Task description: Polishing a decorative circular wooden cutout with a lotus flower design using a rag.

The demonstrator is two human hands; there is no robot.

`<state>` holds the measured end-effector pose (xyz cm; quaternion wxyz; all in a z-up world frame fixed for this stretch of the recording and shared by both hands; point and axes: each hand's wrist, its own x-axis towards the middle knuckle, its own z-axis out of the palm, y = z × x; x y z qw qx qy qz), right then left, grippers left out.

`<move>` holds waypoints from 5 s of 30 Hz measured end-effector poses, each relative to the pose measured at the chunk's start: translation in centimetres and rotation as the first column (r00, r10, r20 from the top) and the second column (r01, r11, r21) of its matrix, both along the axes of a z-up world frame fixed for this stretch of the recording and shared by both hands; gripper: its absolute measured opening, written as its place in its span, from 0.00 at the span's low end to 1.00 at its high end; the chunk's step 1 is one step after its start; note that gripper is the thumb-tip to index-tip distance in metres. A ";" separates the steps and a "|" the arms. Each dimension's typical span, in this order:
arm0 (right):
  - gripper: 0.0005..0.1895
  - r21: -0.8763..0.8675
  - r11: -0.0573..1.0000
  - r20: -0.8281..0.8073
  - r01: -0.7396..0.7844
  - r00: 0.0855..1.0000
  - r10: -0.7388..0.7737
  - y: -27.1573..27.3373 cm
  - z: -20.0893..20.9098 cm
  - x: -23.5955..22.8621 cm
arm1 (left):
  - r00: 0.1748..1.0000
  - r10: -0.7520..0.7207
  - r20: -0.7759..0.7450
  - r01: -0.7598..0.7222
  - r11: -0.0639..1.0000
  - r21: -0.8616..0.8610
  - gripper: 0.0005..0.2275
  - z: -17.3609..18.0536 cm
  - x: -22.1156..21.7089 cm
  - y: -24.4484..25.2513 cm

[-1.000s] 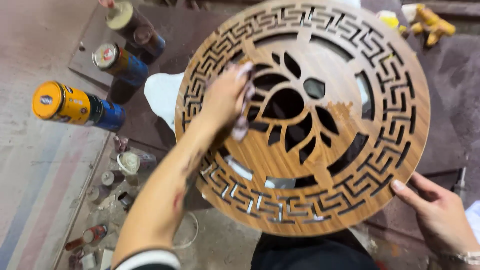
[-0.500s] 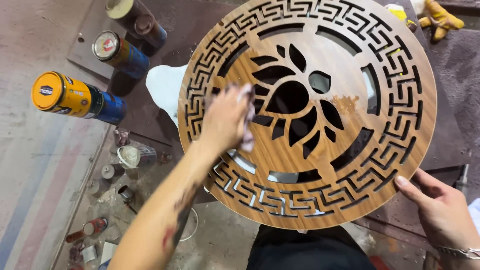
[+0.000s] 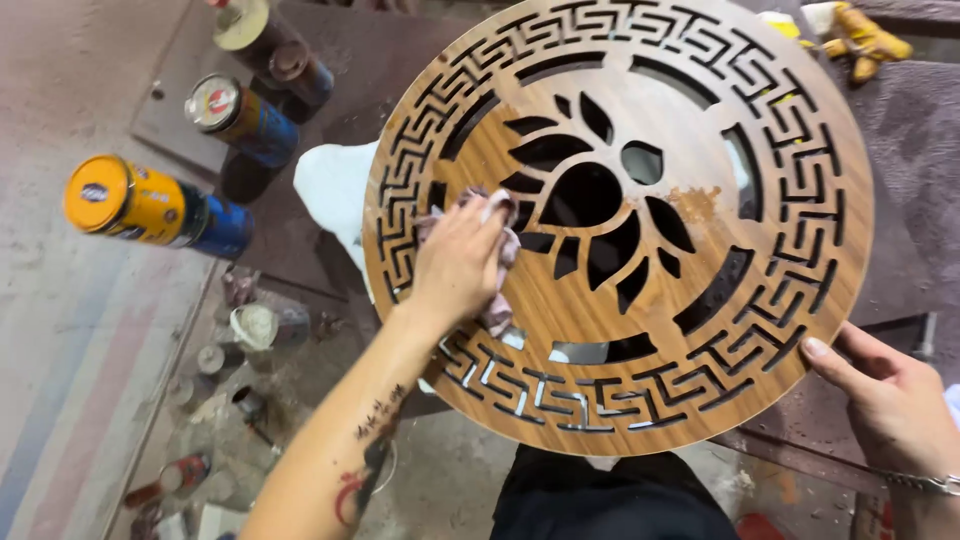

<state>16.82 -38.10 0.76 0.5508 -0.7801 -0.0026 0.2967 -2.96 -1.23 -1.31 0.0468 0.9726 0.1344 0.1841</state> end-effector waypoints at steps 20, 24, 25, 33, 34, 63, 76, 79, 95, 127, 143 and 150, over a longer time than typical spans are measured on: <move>0.23 0.064 0.997 -0.021 -0.048 0.999 0.049 -0.1 -0.6 -0.7 | 0.936 0.267 -0.229 -0.288 0.956 -0.061 0.14 2.0 3.7 4.0; 0.22 0.097 0.995 -0.056 -0.008 0.998 0.014 0.2 -0.9 -0.7 | 0.915 0.233 -0.330 -0.239 0.971 0.023 0.15 1.4 0.3 2.0; 0.22 0.096 0.995 -0.053 -0.002 0.999 0.007 0.0 -0.8 -0.6 | 0.918 0.226 -0.327 -0.232 0.972 0.021 0.15 1.0 1.4 2.8; 0.25 0.044 0.999 -0.038 -0.009 0.999 0.011 0.6 -0.4 -0.9 | 0.972 0.120 -0.201 -0.146 0.982 -0.123 0.21 4.4 4.0 3.3; 0.25 0.043 0.999 -0.037 -0.015 0.999 0.016 0.6 -0.5 -0.6 | 0.972 0.125 -0.201 -0.152 0.981 -0.123 0.21 3.7 2.0 2.3; 0.25 -0.115 0.992 -0.191 0.052 0.979 -0.073 1.5 2.8 -0.3 | 0.964 0.082 -0.255 -0.067 0.995 0.068 0.12 -0.4 8.3 2.3; 0.24 -0.087 0.995 -0.195 0.049 0.979 -0.065 1.5 2.6 -0.4 | 0.844 0.213 -0.493 -0.108 0.967 0.232 0.12 1.3 7.2 3.3; 0.24 -0.083 0.995 -0.220 0.051 0.973 -0.068 1.3 2.8 -0.3 | 0.829 0.180 -0.530 -0.053 0.968 0.246 0.12 0.7 7.0 3.3; 0.25 -0.040 0.998 -0.190 0.044 0.980 -0.051 1.0 2.3 -0.1 | 0.901 0.176 -0.397 -0.097 0.973 0.211 0.09 1.0 8.3 3.3; 0.27 -0.067 0.998 -0.180 -0.016 0.984 0.004 0.8 2.8 0.2 | 0.823 0.187 -0.536 -0.131 0.981 0.142 0.10 1.3 8.9 1.8; 0.26 -0.022 1.000 -0.168 -0.015 0.986 0.011 0.2 1.5 0.6 | 0.813 0.229 -0.535 -0.247 0.968 0.039 0.08 4.3 9.5 0.4; 0.27 -0.055 0.998 -0.160 -0.025 0.987 0.016 0.2 1.6 0.6 | 0.834 0.270 -0.480 -0.411 0.886 -0.215 0.14 7.0 7.2 5.2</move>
